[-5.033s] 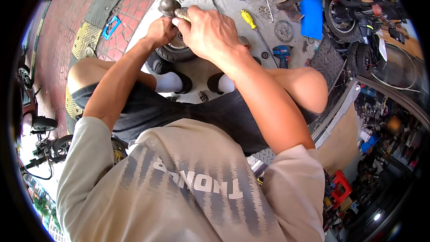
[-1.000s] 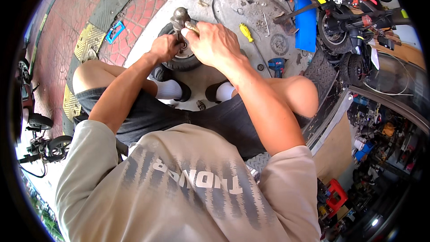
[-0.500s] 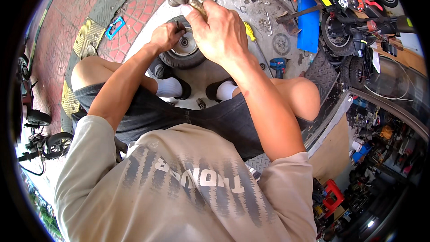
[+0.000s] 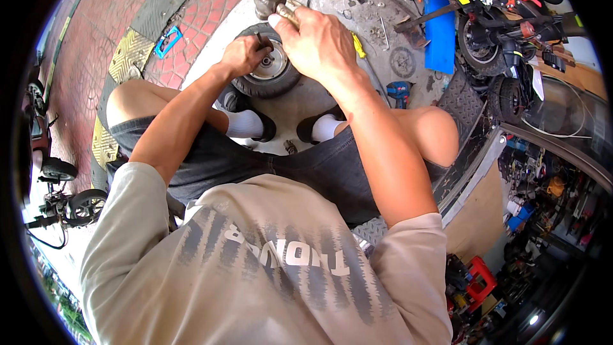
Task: The person removes a bearing from a motor housing using a hammer and a rod, then handles a motor stator and reinserts it into the motor casing.
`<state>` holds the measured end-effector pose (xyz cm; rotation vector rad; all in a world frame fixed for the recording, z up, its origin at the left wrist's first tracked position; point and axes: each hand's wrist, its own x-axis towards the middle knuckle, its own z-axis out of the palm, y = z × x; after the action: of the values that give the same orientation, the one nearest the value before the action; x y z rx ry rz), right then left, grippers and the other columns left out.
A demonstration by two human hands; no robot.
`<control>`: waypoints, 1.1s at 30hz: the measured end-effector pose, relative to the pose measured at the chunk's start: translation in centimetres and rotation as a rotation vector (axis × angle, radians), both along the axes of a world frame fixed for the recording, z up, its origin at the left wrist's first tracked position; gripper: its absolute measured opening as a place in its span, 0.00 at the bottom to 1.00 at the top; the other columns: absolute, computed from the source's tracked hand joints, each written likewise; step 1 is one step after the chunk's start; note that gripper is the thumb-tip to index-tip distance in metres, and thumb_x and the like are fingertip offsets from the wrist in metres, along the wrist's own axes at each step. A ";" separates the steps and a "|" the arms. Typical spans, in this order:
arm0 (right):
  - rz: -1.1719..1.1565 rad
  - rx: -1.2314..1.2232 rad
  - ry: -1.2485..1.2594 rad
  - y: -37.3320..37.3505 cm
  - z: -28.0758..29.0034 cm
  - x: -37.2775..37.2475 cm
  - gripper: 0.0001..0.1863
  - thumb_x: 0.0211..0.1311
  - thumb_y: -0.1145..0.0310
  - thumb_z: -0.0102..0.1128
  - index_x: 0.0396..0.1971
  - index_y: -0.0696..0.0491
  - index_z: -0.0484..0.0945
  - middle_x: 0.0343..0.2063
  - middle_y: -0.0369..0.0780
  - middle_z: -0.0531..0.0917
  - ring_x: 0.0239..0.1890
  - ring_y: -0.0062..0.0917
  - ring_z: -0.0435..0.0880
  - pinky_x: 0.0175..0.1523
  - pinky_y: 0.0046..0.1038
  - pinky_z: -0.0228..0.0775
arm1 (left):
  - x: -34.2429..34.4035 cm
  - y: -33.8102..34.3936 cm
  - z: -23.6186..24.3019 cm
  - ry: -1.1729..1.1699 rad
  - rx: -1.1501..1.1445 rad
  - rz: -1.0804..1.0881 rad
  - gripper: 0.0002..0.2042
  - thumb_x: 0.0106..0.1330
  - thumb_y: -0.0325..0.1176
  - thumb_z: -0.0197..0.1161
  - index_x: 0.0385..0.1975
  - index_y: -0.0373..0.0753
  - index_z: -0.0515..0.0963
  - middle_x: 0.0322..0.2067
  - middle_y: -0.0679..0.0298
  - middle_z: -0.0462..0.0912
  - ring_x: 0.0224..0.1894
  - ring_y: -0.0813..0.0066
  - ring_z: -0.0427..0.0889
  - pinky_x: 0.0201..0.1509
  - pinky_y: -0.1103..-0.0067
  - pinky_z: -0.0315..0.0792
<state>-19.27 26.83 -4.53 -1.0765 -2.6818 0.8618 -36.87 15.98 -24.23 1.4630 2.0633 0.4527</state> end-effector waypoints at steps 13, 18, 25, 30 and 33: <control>0.053 0.013 -0.060 -1.2 0.7 0.9 0.27 0.73 0.44 0.59 0.31 0.57 0.82 0.27 0.52 0.87 0.33 0.53 0.88 0.40 0.50 0.79 | 1.0 0.4 0.4 0.148 -0.023 -0.084 0.16 0.74 0.48 0.58 0.46 0.44 0.86 0.36 0.47 0.88 0.43 0.45 0.88 0.48 0.56 0.80; 0.077 0.058 -0.183 0.0 -0.8 1.1 0.27 0.71 0.44 0.59 0.35 0.58 0.85 0.33 0.56 0.88 0.40 0.54 0.89 0.48 0.52 0.80 | 0.9 0.5 0.3 0.157 -0.054 -0.062 0.16 0.74 0.48 0.58 0.49 0.46 0.86 0.38 0.49 0.89 0.44 0.46 0.88 0.49 0.57 0.80; 0.031 0.073 -0.067 0.4 -0.7 0.7 0.29 0.71 0.42 0.59 0.35 0.58 0.84 0.32 0.57 0.87 0.40 0.57 0.87 0.48 0.54 0.78 | -0.9 0.1 -0.6 0.085 -0.049 0.043 0.16 0.74 0.49 0.58 0.48 0.47 0.86 0.40 0.50 0.89 0.47 0.48 0.87 0.52 0.58 0.79; 0.049 0.022 0.139 -0.9 0.9 -0.4 0.27 0.72 0.44 0.61 0.32 0.59 0.81 0.25 0.54 0.86 0.33 0.56 0.87 0.41 0.53 0.77 | -0.9 -0.6 -1.2 0.107 -0.026 0.047 0.16 0.75 0.48 0.57 0.47 0.46 0.85 0.39 0.49 0.88 0.46 0.48 0.87 0.51 0.57 0.79; 0.081 0.044 0.269 -1.2 0.5 -0.4 0.26 0.74 0.46 0.61 0.29 0.57 0.78 0.20 0.51 0.84 0.27 0.54 0.86 0.35 0.50 0.76 | -0.4 -0.1 0.3 0.116 -0.075 0.038 0.17 0.74 0.49 0.59 0.47 0.45 0.86 0.40 0.50 0.89 0.47 0.48 0.87 0.52 0.57 0.79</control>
<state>-19.63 25.63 -4.00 -0.7843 -2.5208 0.8865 -37.28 15.90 -23.90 1.4385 2.1779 0.3083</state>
